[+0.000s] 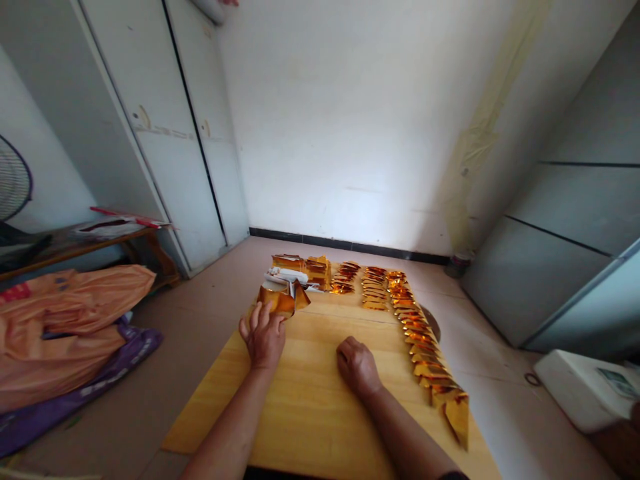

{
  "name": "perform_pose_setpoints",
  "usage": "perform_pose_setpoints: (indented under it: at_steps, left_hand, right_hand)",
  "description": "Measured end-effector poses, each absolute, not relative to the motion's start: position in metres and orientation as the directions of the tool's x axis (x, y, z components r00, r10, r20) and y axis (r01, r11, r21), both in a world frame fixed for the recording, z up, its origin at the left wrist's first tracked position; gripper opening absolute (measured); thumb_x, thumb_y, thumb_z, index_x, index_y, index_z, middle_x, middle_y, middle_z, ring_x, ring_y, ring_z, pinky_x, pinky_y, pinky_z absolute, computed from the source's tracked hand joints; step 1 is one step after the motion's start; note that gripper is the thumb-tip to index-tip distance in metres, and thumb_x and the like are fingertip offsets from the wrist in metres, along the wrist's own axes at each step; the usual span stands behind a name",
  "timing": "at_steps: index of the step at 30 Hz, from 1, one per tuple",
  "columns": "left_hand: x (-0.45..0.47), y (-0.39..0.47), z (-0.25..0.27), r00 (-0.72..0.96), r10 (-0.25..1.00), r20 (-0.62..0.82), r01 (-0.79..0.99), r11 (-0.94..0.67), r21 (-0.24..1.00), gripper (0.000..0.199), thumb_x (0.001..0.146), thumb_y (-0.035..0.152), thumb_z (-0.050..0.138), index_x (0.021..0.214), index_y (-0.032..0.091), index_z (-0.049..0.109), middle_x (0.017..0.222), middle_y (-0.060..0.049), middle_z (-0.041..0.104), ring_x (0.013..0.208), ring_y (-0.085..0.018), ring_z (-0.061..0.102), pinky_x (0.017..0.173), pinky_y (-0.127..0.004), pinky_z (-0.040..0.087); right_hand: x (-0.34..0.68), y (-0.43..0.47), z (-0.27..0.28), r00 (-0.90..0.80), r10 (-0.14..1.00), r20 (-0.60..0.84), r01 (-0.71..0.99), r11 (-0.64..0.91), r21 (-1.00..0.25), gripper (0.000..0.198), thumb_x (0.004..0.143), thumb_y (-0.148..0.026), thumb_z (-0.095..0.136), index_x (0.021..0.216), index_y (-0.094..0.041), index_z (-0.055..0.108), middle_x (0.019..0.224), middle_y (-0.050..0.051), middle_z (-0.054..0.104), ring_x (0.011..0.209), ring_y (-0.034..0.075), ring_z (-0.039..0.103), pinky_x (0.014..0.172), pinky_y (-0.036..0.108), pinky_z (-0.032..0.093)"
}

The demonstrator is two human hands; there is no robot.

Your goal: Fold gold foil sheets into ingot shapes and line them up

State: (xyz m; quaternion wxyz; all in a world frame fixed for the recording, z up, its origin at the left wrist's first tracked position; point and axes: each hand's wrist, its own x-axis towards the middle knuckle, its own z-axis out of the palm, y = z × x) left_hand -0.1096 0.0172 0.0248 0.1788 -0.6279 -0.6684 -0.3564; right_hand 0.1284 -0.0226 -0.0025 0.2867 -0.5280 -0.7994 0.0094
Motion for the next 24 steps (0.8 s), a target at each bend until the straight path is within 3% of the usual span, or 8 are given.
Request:
perform_pose_setpoints:
  at_steps: [2, 4, 7, 10, 13, 15, 20, 24]
  left_hand:
    - [-0.100, 0.010, 0.030, -0.078, 0.726, 0.683, 0.969, -0.106, 0.223, 0.016, 0.085, 0.022, 0.051, 0.079, 0.023, 0.066, 0.102, -0.005, 0.069, 0.111, -0.026, 0.053, 0.105, -0.052, 0.021]
    - [-0.086, 0.002, 0.035, -0.011, 0.785, 0.619, 0.964, -0.156, 0.215, 0.021, 0.087, 0.021, 0.047, 0.076, 0.022, 0.065, 0.078, -0.004, 0.067, 0.087, -0.021, 0.059, 0.097, -0.044, 0.032]
    - [-0.060, -0.009, 0.037, 0.145, 0.888, 0.437, 0.943, -0.258, 0.211, 0.022, 0.087, 0.020, 0.045, 0.073, 0.020, 0.063, 0.076, -0.004, 0.065, 0.078, -0.019, 0.059, 0.076, -0.032, 0.040]
    - [-0.032, -0.018, 0.033, 0.195, 0.954, 0.229, 0.927, -0.256, 0.276, 0.018, 0.084, 0.017, 0.047, 0.081, 0.021, 0.064, 0.082, -0.004, 0.065, 0.077, -0.017, 0.060, 0.067, -0.027, 0.041]
    - [-0.010, -0.023, 0.027, 0.253, 0.960, 0.120, 0.908, -0.278, 0.314, 0.019, 0.082, 0.015, 0.049, 0.087, 0.022, 0.066, 0.094, -0.005, 0.064, 0.084, -0.017, 0.061, 0.069, -0.025, 0.042]
    - [-0.002, -0.024, 0.024, 0.274, 0.959, 0.067, 0.879, -0.278, 0.388, 0.020, 0.081, 0.017, 0.051, 0.094, 0.022, 0.066, 0.099, -0.005, 0.064, 0.084, -0.016, 0.061, 0.070, -0.025, 0.042]
    - [-0.001, -0.016, 0.017, 0.326, 0.943, 0.070, 0.772, -0.309, 0.555, 0.017, 0.074, 0.016, 0.056, 0.086, 0.018, 0.068, 0.092, -0.005, 0.063, 0.085, -0.016, 0.060, 0.073, -0.025, 0.044]
    - [-0.008, -0.011, 0.010, 0.382, 0.917, 0.116, 0.671, -0.362, 0.647, 0.011, 0.066, 0.014, 0.061, 0.075, 0.016, 0.068, 0.084, -0.004, 0.060, 0.082, -0.016, 0.058, 0.072, -0.024, 0.045]
  right_hand:
    - [0.129, -0.022, -0.003, -0.271, 0.853, 0.445, 0.824, 0.445, -0.350, 0.018, 0.079, -0.009, 0.048, 0.067, -0.019, 0.058, 0.073, 0.001, 0.057, 0.066, 0.012, 0.053, 0.063, 0.021, 0.036]
    - [0.130, -0.022, -0.003, -0.235, 0.861, 0.451, 0.791, 0.439, -0.426, 0.018, 0.079, -0.009, 0.046, 0.070, -0.019, 0.059, 0.074, 0.001, 0.058, 0.067, 0.012, 0.054, 0.063, 0.021, 0.039]
    - [0.135, -0.021, -0.004, -0.110, 0.857, 0.503, 0.699, 0.427, -0.574, 0.020, 0.079, -0.011, 0.045, 0.088, -0.020, 0.061, 0.083, 0.003, 0.060, 0.074, 0.014, 0.058, 0.068, 0.022, 0.044]
    - [0.139, -0.021, -0.003, -0.022, 0.843, 0.537, 0.624, 0.431, -0.652, 0.038, 0.074, -0.008, 0.042, 0.107, -0.019, 0.058, 0.094, 0.006, 0.061, 0.078, 0.015, 0.059, 0.070, 0.024, 0.048]
    - [0.140, -0.022, -0.001, -0.094, 0.822, 0.562, 0.601, 0.497, -0.626, 0.057, 0.065, -0.004, 0.040, 0.117, -0.021, 0.056, 0.115, 0.008, 0.058, 0.095, 0.016, 0.059, 0.079, 0.026, 0.049]
    - [0.138, -0.023, 0.001, -0.195, 0.800, 0.568, 0.613, 0.551, -0.566, 0.057, 0.062, -0.003, 0.041, 0.112, -0.022, 0.061, 0.120, 0.008, 0.058, 0.105, 0.019, 0.055, 0.087, 0.029, 0.046]
    - [0.134, -0.022, 0.004, -0.250, 0.865, 0.435, 0.729, 0.464, -0.504, 0.037, 0.070, -0.003, 0.044, 0.091, -0.021, 0.069, 0.088, 0.005, 0.068, 0.086, 0.019, 0.056, 0.080, 0.030, 0.041]
    - [0.132, -0.022, 0.007, -0.223, 0.889, 0.399, 0.793, 0.404, -0.457, 0.027, 0.077, -0.006, 0.047, 0.081, -0.020, 0.069, 0.084, 0.004, 0.068, 0.083, 0.018, 0.055, 0.075, 0.027, 0.037]
